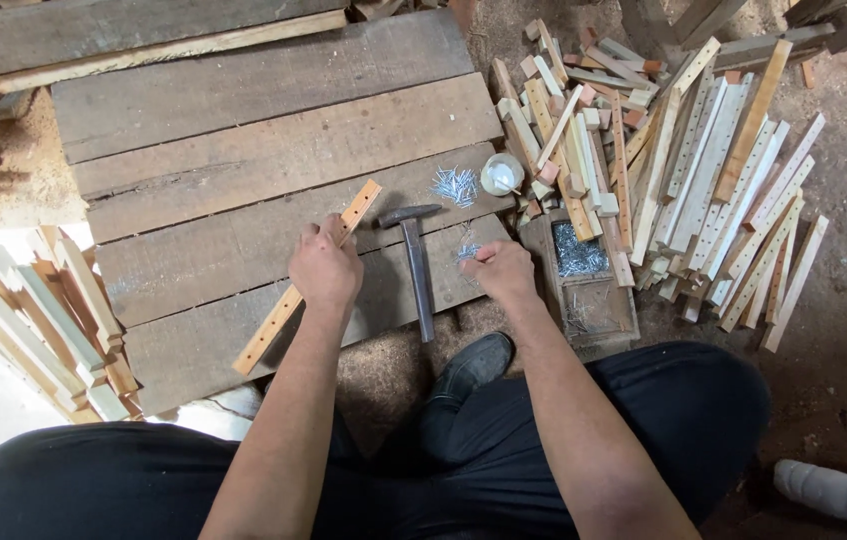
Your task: The person hammers nails into small wooden strips using a hammer. They pick up nails from a pile, place them on the wood, and strike them until flush. The person handles multiple wooden strips and nails during the process.
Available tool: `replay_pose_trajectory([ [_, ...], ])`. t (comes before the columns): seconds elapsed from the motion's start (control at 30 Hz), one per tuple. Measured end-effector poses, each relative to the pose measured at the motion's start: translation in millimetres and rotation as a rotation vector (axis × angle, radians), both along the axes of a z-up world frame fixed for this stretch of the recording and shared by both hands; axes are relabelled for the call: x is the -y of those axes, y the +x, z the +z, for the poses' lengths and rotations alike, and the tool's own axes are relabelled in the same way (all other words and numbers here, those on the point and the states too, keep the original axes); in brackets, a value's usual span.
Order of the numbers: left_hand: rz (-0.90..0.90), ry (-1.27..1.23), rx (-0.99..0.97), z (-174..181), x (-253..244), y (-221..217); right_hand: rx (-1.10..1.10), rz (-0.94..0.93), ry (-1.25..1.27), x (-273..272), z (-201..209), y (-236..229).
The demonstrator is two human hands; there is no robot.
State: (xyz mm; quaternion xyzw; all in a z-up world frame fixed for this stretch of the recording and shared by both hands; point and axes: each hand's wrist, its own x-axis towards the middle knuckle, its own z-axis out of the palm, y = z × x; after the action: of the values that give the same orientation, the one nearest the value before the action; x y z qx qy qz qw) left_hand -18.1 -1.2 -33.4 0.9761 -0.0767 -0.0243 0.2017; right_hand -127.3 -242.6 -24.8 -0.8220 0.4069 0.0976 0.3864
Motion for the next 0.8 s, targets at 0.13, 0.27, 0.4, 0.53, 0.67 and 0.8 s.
replay_pose_trajectory([
  [0.13, -0.056, -0.075, -0.039, 38.2, -1.3, -5.7, -0.045, 0.066, -0.054, 2.1, -34.5, 2.5],
  [0.27, -0.034, -0.203, -0.067, 40.2, -4.9, -6.2, 0.022, -0.048, 0.091, 0.9, -17.8, 2.2],
  [0.4, 0.02, -0.273, -0.068, 25.6, -3.0, -3.6, 0.081, -0.061, 0.162, 0.7, 12.3, 1.5],
  [0.53, 0.063, -0.293, -0.081, 23.8, -2.7, -1.5, -0.011, 0.088, -0.053, -2.3, -23.3, -1.6],
  [0.67, 0.08, -0.256, -0.085, 31.1, -1.9, -3.2, -0.021, 0.114, -0.091, 0.0, -39.1, -0.4],
  [0.8, 0.054, -0.258, -0.025, 28.9, -0.2, -2.9, -0.024, 0.089, -0.096, -3.2, -15.8, 1.7],
])
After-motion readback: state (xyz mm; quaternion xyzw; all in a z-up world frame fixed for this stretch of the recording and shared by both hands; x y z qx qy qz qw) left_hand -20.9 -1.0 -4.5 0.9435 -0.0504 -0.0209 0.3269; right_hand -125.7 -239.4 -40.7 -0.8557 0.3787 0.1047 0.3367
